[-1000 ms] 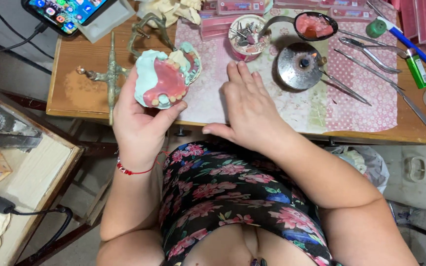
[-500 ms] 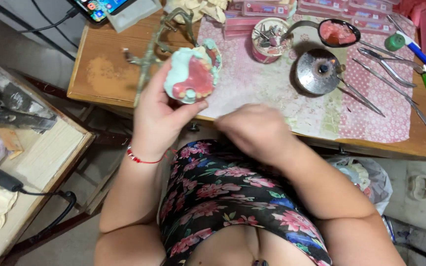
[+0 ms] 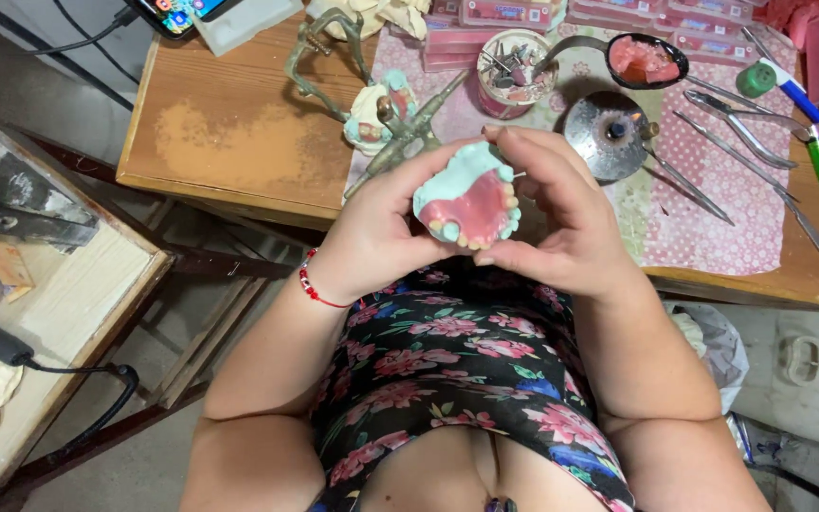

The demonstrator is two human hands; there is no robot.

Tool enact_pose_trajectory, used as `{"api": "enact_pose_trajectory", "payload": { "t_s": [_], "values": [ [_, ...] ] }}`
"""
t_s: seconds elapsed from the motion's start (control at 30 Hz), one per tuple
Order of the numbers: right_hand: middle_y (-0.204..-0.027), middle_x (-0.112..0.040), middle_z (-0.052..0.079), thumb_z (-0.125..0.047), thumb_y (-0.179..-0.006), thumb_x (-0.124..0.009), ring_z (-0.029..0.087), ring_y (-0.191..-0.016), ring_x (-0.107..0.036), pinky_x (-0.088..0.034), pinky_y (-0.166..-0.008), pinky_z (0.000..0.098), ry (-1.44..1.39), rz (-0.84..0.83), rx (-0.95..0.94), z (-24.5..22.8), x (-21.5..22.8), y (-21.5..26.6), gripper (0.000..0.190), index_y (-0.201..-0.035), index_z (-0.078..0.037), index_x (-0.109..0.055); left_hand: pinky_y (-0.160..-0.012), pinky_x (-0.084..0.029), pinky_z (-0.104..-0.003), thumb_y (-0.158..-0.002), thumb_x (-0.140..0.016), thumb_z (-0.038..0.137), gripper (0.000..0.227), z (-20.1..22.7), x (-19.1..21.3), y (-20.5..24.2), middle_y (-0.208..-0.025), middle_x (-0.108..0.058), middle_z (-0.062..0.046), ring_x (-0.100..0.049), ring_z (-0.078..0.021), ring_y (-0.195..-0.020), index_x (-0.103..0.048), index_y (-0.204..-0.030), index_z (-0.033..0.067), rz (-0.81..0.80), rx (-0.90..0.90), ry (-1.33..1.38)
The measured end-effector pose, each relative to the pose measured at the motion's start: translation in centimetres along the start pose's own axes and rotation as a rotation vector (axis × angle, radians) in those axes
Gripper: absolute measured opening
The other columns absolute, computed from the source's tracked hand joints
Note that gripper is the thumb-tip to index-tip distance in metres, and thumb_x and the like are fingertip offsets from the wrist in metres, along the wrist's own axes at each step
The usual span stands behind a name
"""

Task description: The person holds a dental mold in a metal clamp and uses a fine metal tool to sculpt and smooth the pink and white material on the model. They rotate the mold to access different areas and continue refining the surface details throughout the clip.

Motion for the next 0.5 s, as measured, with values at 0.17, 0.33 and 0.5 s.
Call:
{"api": "enact_pose_trajectory", "payload": {
  "t_s": [0.17, 0.33, 0.5],
  "values": [
    [-0.152, -0.048, 0.023, -0.039, -0.092, -0.081, 0.036, -0.144, -0.052, -0.044, -0.127, 0.0491, 0.076, 0.066, 0.000, -0.5, 0.7, 1.0, 0.076, -0.152, -0.006, -0.048, -0.117, -0.048, -0.035, -0.089, -0.083, 0.027, 0.075, -0.1, -0.9, -0.5, -0.155, -0.059, -0.007, -0.061, -0.0239, -0.142, -0.045, -0.153, 0.0153, -0.080, -0.034, -0.113],
    [-0.152, -0.045, 0.022, -0.041, -0.087, -0.085, 0.035, -0.146, -0.049, -0.042, -0.130, 0.0483, 0.074, 0.113, -0.015, -0.3, 0.6, 2.0, 0.082, -0.152, -0.007, -0.047, -0.114, -0.052, -0.038, -0.094, -0.077, 0.030, 0.073, 0.2, -1.7, -1.3, -0.158, -0.056, -0.005, -0.062, -0.0271, -0.144, -0.041, -0.156, 0.0166, -0.139, -0.051, -0.162],
    [-0.141, -0.056, 0.019, -0.038, -0.081, -0.089, 0.029, -0.132, -0.058, -0.047, -0.119, 0.0407, 0.028, 0.280, -0.068, 1.3, 0.9, 3.7, 0.081, -0.144, -0.001, -0.053, -0.122, -0.044, -0.037, -0.094, -0.073, 0.018, 0.071, 0.7, -2.1, -1.4, -0.161, -0.049, -0.007, -0.053, -0.0242, -0.148, -0.038, -0.155, 0.0111, -0.150, -0.062, -0.160]
  ]
}}
Point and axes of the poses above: each hand's wrist, its own y-axis away from the middle knuckle, its own x-axis out of the back of the hand, z = x × y, the point moved 8 cm from there along -y, towards the middle knuckle
